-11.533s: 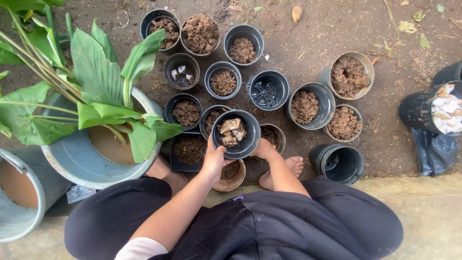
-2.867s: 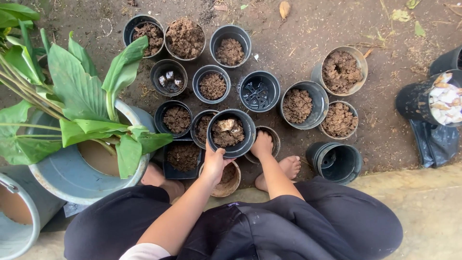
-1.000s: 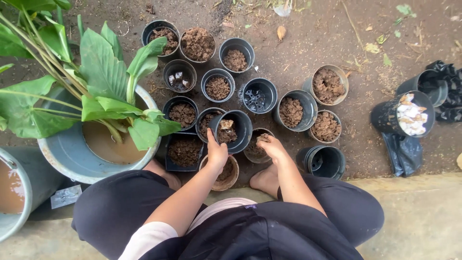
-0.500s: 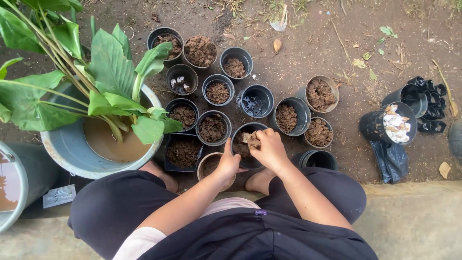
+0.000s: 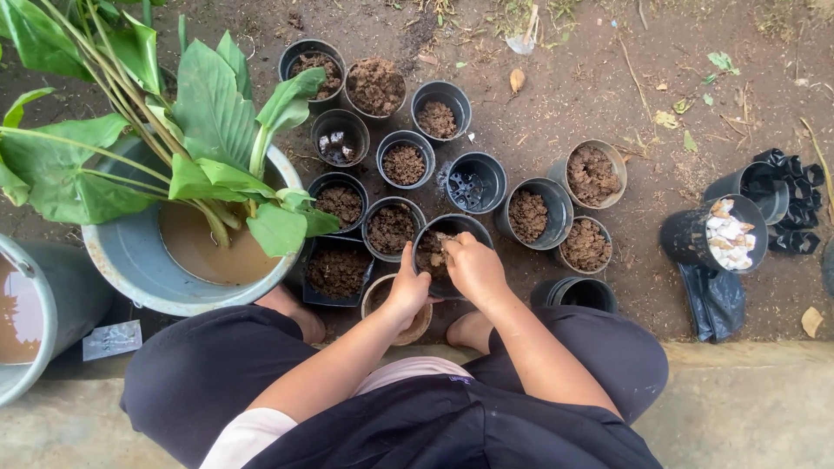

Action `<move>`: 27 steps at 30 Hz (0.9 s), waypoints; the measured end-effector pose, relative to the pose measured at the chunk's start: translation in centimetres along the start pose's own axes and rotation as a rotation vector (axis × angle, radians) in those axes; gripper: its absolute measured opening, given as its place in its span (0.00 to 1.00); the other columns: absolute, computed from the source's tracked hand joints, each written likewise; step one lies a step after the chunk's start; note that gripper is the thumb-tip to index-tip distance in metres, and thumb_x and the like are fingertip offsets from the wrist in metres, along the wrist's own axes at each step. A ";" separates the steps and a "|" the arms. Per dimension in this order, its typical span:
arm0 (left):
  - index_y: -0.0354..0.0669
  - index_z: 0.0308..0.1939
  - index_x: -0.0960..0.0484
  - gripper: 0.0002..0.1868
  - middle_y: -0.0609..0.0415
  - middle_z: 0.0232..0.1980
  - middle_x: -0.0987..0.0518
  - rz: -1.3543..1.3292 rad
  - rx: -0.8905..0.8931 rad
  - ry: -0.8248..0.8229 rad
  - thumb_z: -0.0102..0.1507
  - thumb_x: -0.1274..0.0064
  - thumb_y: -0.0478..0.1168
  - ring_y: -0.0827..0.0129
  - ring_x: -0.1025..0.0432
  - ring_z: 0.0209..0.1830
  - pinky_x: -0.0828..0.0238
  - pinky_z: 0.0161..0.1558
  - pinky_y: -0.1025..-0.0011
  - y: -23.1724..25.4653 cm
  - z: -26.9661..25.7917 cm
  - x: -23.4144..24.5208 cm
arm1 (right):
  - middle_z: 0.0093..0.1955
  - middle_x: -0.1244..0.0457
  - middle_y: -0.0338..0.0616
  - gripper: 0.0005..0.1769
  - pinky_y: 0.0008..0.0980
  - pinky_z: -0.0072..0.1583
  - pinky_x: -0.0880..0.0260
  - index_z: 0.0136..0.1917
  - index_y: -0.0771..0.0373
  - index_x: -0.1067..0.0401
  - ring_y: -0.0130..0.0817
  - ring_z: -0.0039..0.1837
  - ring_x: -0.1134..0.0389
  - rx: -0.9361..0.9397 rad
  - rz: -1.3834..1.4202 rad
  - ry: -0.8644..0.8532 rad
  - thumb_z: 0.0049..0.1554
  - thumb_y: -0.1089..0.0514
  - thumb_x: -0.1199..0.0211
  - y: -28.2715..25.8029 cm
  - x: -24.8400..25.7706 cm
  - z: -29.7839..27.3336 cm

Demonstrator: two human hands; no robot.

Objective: The person sits on the ground and fills small black plastic pots with soil using their hands. They then place small plant cuttings into the soil-filled pots and cover the roots with more soil.

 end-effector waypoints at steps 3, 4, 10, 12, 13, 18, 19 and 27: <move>0.55 0.82 0.68 0.42 0.29 0.81 0.68 0.011 0.006 -0.010 0.69 0.69 0.27 0.23 0.52 0.75 0.26 0.56 0.38 -0.1 0.2 -0.2 | 0.55 0.36 0.50 0.11 0.44 0.49 0.22 0.54 0.60 0.24 0.54 0.49 0.27 0.007 0.006 0.033 0.56 0.61 0.39 1.1 -0.2 0.7; 0.55 0.82 0.68 0.42 0.29 0.81 0.68 0.010 0.006 -0.011 0.69 0.69 0.27 0.23 0.52 0.75 0.26 0.56 0.38 0.3 -0.2 -0.5 | 0.55 0.36 0.50 0.11 0.44 0.49 0.22 0.54 0.60 0.24 0.54 0.49 0.27 0.007 0.004 0.033 0.56 0.61 0.39 1.3 -0.4 0.8; 0.53 0.82 0.69 0.41 0.29 0.81 0.68 -0.001 0.014 0.004 0.69 0.70 0.27 0.25 0.51 0.75 0.26 0.57 0.40 0.5 -0.3 -0.2 | 0.58 0.33 0.43 0.13 0.39 0.54 0.23 0.53 0.56 0.21 0.47 0.55 0.26 -0.026 0.169 0.041 0.57 0.59 0.43 1.7 0.0 0.8; 0.53 0.82 0.69 0.41 0.29 0.81 0.70 -0.021 0.006 -0.005 0.69 0.70 0.27 0.24 0.51 0.75 0.25 0.57 0.40 0.4 -0.1 -0.2 | 0.54 0.31 0.36 0.12 0.38 0.53 0.23 0.52 0.49 0.20 0.44 0.53 0.26 -0.047 0.178 0.082 0.56 0.56 0.40 2.3 0.7 0.8; 0.53 0.82 0.69 0.41 0.29 0.81 0.70 -0.020 0.006 -0.004 0.69 0.70 0.27 0.24 0.51 0.75 0.25 0.57 0.40 0.5 -0.4 -0.3 | 0.54 0.31 0.36 0.12 0.38 0.53 0.23 0.52 0.49 0.20 0.44 0.53 0.26 -0.047 0.179 0.081 0.56 0.56 0.40 2.4 0.4 0.9; 0.53 0.82 0.68 0.40 0.26 0.81 0.68 -0.001 0.005 -0.028 0.69 0.71 0.27 0.25 0.46 0.73 0.24 0.56 0.41 -0.4 0.5 0.0 | 0.54 0.32 0.45 0.12 0.42 0.51 0.23 0.52 0.55 0.21 0.50 0.51 0.26 -0.015 0.073 0.081 0.58 0.57 0.42 1.8 0.0 0.9; 0.53 0.82 0.68 0.40 0.26 0.81 0.68 -0.001 0.005 -0.027 0.69 0.71 0.27 0.25 0.46 0.73 0.24 0.56 0.41 -0.5 0.5 0.0 | 0.54 0.32 0.45 0.12 0.42 0.51 0.23 0.52 0.55 0.21 0.50 0.51 0.26 -0.015 0.073 0.080 0.58 0.57 0.42 1.4 0.6 0.8; 0.50 0.82 0.67 0.40 0.28 0.81 0.64 0.136 -0.048 -0.018 0.69 0.70 0.27 0.24 0.45 0.72 0.23 0.54 0.42 0.4 -0.1 -0.3 | 0.56 0.35 0.49 0.18 0.42 0.55 0.24 0.59 0.59 0.23 0.51 0.59 0.30 0.066 -0.034 0.033 0.56 0.55 0.35 -0.8 0.8 0.5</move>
Point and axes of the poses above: each hand's wrist, its own z-axis towards the middle knuckle, its own x-axis out of the back of the hand, y = z × x, the point moved 10 cm from there along z, towards the middle knuckle
